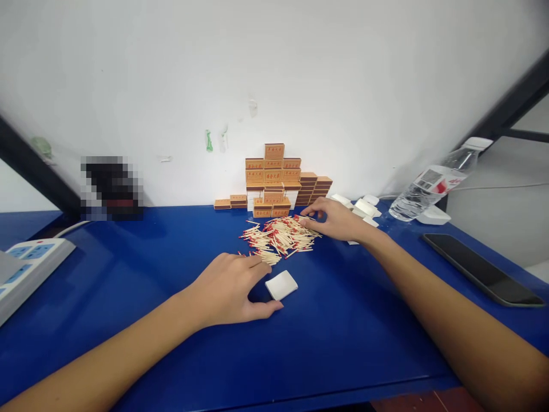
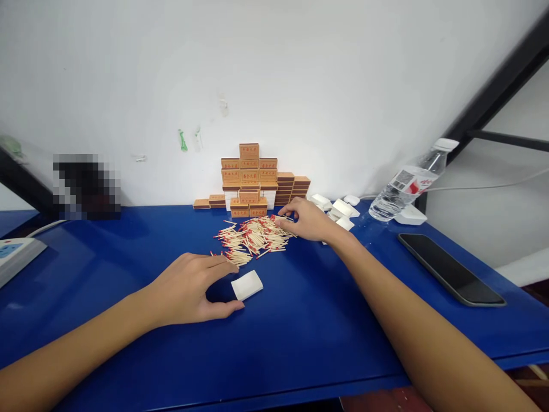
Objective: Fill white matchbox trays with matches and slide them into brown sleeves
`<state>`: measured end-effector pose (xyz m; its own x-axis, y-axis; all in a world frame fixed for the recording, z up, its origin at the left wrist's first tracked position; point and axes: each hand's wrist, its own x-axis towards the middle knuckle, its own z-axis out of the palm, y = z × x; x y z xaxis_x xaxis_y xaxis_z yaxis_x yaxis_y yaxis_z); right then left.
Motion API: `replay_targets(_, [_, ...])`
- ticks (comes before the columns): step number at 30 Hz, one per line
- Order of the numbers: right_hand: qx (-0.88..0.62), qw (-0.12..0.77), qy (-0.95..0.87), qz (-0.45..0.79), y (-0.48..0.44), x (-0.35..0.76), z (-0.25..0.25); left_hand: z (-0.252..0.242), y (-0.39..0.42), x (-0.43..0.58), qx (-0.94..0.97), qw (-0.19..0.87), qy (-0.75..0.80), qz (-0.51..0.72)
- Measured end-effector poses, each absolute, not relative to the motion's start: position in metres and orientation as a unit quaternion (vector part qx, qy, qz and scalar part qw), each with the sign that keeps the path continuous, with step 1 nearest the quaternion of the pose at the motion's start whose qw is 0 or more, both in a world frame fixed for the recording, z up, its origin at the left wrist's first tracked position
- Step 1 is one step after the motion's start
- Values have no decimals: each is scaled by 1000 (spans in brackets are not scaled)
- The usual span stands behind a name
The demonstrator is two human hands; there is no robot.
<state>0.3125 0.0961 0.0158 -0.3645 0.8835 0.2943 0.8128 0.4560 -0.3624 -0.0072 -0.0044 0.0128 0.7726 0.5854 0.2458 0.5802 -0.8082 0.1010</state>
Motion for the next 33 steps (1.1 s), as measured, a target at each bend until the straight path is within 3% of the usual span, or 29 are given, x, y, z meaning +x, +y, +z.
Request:
replay_targets(20, [-501, 114, -857, 22, 85, 305, 26, 14, -1, -8, 956, -52, 264, 113])
replay_targets(33, [-496, 110, -861, -3, 89, 310, 20, 17, -3, -7, 957, -47, 269, 102])
